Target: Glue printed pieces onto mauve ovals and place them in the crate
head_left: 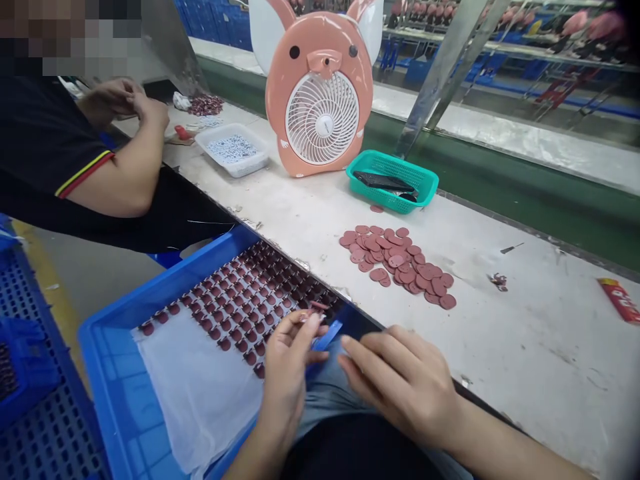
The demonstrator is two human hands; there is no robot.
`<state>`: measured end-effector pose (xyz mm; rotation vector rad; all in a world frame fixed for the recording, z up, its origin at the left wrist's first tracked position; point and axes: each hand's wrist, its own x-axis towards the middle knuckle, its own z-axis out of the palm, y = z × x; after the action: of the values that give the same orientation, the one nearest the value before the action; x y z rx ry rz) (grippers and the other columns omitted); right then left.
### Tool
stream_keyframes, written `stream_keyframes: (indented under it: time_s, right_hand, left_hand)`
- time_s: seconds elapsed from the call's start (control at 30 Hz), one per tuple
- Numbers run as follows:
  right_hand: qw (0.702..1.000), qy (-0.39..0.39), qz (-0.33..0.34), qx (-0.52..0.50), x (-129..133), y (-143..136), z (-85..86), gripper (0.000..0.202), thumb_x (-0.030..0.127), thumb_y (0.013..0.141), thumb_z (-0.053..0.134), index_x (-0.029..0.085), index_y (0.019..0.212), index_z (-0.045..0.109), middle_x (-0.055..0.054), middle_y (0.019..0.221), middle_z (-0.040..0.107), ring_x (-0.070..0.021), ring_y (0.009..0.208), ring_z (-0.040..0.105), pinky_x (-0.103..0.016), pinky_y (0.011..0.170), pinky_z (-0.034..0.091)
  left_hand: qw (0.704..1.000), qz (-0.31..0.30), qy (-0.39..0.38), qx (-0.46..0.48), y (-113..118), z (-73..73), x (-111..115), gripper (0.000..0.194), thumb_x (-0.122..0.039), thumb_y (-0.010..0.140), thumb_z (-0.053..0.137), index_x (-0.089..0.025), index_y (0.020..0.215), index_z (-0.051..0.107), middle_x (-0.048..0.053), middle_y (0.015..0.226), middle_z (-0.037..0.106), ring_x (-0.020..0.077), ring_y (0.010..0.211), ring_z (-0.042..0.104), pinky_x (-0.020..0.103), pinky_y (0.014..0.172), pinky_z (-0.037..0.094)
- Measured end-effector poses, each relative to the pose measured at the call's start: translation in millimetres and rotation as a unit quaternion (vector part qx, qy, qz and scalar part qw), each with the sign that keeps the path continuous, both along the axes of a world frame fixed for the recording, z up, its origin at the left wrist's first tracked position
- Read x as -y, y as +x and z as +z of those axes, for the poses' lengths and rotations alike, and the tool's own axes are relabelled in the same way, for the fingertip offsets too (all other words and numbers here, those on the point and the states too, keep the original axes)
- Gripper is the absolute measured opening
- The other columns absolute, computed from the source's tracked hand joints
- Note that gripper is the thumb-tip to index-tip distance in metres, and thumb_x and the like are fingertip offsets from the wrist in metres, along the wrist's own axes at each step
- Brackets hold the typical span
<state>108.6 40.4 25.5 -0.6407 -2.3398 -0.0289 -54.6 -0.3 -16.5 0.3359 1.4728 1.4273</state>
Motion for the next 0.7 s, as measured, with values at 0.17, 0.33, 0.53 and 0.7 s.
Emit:
stream_keyframes:
  time_s: [0.17,0.33,0.53,0.7]
  right_hand:
    - [0.999,-0.041,-0.003,-0.018,9.9,34.9,-3.1,0.022,0.005,0.087,0.071,0.01,0.108,0.068,-0.006,0.079,0.069,-0.0158,0.068,0.057,-0.029,0.061,0.048]
    - [0.997,-0.045,-0.066,0.006,1.7,64.4,-22.8,0.024,0.004,0.087,0.071,0.013,0.109,0.068,-0.005,0.083,0.069,-0.0146,0.07,0.06,-0.028,0.064,0.05]
    - [0.993,-0.022,-0.114,0.027,-4.8,81.1,-29.7,0.02,0.008,0.088,0.072,0.016,0.107,0.069,-0.003,0.083,0.07,-0.0147,0.068,0.063,-0.028,0.066,0.05]
    - [0.987,0.006,-0.153,0.045,-10.3,93.3,-30.6,0.013,0.011,0.09,0.071,0.015,0.102,0.07,-0.004,0.084,0.071,-0.016,0.072,0.065,-0.028,0.068,0.05]
  left_hand:
    - [0.965,0.079,-0.136,-0.212,-95.7,-53.4,45.8,0.042,-0.053,0.071,0.074,-0.023,0.097,0.062,0.006,0.098,0.07,0.0281,0.095,0.067,0.037,0.072,0.057]
    - [0.875,-0.043,-0.269,-0.4,-171.7,-100.9,81.9,0.031,-0.048,0.073,0.069,-0.022,0.09,0.073,0.011,0.092,0.075,0.0396,0.099,0.065,0.052,0.093,0.046]
    - [0.795,-0.186,-0.299,-0.494,-188.6,-130.3,80.2,0.036,-0.047,0.085,0.057,-0.021,0.101,0.077,0.013,0.107,0.078,0.0375,0.104,0.068,0.044,0.091,0.048]
    - [0.751,-0.218,-0.322,-0.534,-189.3,-145.2,79.1,0.044,-0.047,0.091,0.048,-0.02,0.113,0.075,0.014,0.117,0.076,0.0353,0.111,0.066,0.042,0.091,0.049]
